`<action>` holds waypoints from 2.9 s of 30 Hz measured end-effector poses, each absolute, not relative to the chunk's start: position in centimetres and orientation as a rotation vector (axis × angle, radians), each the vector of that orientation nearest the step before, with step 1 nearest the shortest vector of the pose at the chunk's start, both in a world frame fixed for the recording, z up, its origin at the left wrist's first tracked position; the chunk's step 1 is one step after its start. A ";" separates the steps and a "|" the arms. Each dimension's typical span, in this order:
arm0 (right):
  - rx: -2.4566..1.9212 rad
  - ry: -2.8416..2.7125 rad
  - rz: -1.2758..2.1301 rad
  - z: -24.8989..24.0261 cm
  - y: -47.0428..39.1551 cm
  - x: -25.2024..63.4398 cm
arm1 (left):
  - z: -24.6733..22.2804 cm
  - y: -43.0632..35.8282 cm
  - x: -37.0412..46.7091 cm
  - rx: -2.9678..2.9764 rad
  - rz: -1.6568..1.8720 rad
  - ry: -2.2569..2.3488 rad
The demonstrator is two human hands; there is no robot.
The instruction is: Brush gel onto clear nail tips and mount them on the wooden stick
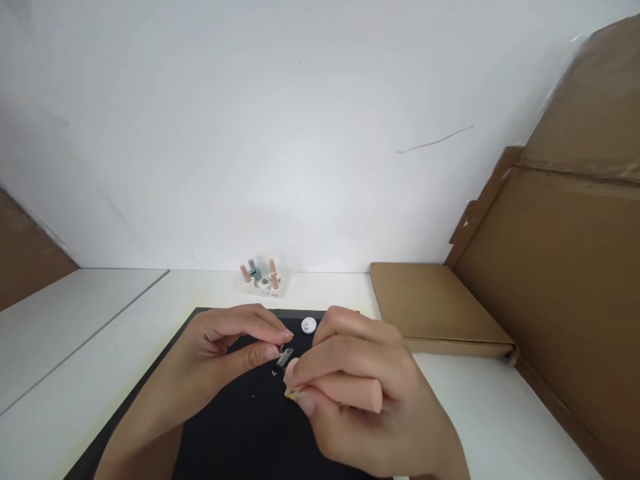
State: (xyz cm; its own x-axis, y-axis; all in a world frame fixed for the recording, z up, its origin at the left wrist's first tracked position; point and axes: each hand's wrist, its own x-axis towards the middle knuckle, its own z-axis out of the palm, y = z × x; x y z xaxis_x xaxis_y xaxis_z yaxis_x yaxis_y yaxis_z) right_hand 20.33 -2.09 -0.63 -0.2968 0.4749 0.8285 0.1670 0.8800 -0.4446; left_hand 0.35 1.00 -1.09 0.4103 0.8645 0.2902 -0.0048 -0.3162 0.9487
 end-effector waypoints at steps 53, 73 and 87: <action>-0.490 -1.766 0.176 -1.3 -2.6 19.8 | -1.8 1.4 -0.6 1.330 0.967 0.664; -0.453 -1.781 0.163 -1.5 -2.2 20.1 | -1.7 1.4 -0.7 1.303 0.927 0.585; -0.551 -1.645 0.108 -2.2 -2.5 21.8 | -1.8 1.3 -1.3 1.325 0.936 0.622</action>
State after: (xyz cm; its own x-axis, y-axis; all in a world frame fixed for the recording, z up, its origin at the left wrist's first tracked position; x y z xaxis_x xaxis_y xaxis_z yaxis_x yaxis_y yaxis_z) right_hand 21.79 -2.46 -2.20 -0.0497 0.4114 0.9101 0.2884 0.8783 -0.3813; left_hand -1.27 1.34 -1.82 0.5124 0.8494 0.1262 -0.2128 -0.0167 0.9769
